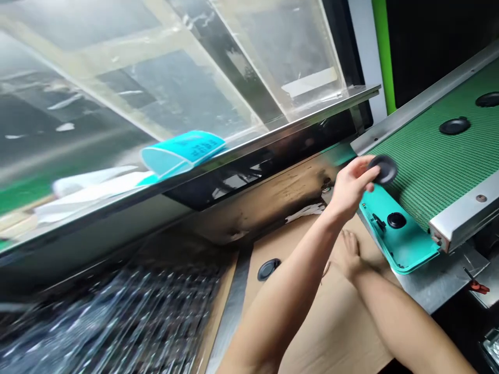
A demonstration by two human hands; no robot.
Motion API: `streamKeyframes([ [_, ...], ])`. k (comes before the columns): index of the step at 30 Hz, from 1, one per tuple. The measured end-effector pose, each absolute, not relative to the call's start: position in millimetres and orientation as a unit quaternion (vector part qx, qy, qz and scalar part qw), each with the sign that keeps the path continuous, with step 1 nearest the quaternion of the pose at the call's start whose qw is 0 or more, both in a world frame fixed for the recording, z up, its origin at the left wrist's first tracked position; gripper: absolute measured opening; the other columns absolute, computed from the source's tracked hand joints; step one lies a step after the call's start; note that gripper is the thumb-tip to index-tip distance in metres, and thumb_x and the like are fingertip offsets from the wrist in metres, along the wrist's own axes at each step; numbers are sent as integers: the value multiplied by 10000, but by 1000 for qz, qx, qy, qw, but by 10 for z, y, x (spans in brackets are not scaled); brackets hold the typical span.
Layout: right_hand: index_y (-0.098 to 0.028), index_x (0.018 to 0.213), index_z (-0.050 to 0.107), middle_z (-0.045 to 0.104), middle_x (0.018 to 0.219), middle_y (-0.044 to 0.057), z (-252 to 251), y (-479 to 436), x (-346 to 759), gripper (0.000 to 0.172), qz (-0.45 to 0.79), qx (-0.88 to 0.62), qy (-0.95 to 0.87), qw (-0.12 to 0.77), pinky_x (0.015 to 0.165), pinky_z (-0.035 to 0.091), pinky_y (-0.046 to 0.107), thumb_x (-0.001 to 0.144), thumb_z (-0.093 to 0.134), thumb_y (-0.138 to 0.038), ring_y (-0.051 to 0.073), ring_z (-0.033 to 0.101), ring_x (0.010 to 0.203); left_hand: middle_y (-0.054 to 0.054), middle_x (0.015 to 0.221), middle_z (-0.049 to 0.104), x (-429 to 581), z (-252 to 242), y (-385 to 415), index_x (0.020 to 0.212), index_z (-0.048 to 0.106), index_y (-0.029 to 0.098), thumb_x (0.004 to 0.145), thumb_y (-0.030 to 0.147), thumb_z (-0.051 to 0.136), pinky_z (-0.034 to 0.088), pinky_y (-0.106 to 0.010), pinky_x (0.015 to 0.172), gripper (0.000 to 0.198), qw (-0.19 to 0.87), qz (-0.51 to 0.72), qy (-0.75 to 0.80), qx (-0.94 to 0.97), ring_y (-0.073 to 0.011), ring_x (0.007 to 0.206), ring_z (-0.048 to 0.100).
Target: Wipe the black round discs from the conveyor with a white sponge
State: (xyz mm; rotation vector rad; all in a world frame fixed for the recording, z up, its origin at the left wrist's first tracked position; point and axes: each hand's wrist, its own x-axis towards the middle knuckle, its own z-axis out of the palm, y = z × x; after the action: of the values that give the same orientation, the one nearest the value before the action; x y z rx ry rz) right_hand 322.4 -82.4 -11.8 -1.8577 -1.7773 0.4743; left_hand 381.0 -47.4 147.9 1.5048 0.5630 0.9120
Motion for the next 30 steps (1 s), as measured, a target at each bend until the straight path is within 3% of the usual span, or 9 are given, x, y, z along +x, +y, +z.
streamKeyframes([
  [3,-88,1227,679,689,1221,225,-140,-776,3169,359,165,-703,-652,232,1004,473,438,1000,408,-155,309,639,1165,13,823,692,2691,1048,-489,1022,740,205,750,282,794,444,-185,538,288,665,438,335,503,-85,656,582],
  [5,-103,1220,679,687,1226,206,-121,-770,3158,332,150,-707,-658,212,990,469,419,1008,451,-220,308,639,1156,41,599,544,1979,680,-523,921,727,195,787,298,742,345,-183,413,169,705,456,373,395,-69,481,437],
  [6,-114,1212,682,687,1230,196,-104,-775,3165,320,143,-706,-664,200,987,465,410,1002,482,-249,308,637,1160,39,573,523,1674,506,-557,854,706,193,803,285,718,366,-181,415,106,706,477,389,351,-70,471,442],
  [9,-141,1164,703,703,1209,165,-50,-777,3216,275,135,-683,-700,158,977,452,373,951,563,-245,297,639,1153,-32,758,695,1045,124,-697,796,655,193,858,245,648,592,-244,659,81,699,516,426,255,-126,706,684],
  [11,-149,1153,699,724,1172,143,-24,-747,3238,263,139,-666,-716,157,952,452,344,943,544,-189,271,657,1111,-77,1000,769,852,14,-771,866,662,187,897,228,602,630,-305,833,79,710,514,431,216,-174,941,750],
  [14,-149,1168,672,738,1143,114,8,-696,3176,263,133,-651,-707,242,925,458,311,942,541,-184,240,668,1065,-117,1195,763,751,-6,-798,997,671,164,923,216,572,627,-277,804,135,726,508,416,206,-193,1033,758],
  [20,-197,1043,709,741,1011,77,84,-797,2791,214,88,-565,-710,411,832,498,319,945,563,-319,220,665,891,-201,1266,736,653,11,-757,1135,681,150,955,359,441,611,-353,814,365,793,500,290,192,-302,1200,710],
  [24,-206,1037,730,739,996,77,75,-893,2574,218,73,-525,-725,439,827,520,335,951,579,-337,217,661,875,-205,1243,739,590,-25,-763,1140,697,125,984,318,395,603,-347,807,391,813,483,263,191,-305,1206,704],
  [30,-213,1066,769,682,984,83,-11,-992,2354,244,56,-477,-755,447,800,542,342,968,599,-358,213,653,894,-132,1200,751,635,-36,-821,1069,728,152,1021,340,504,578,-404,1018,296,803,494,260,208,-270,1229,678],
])
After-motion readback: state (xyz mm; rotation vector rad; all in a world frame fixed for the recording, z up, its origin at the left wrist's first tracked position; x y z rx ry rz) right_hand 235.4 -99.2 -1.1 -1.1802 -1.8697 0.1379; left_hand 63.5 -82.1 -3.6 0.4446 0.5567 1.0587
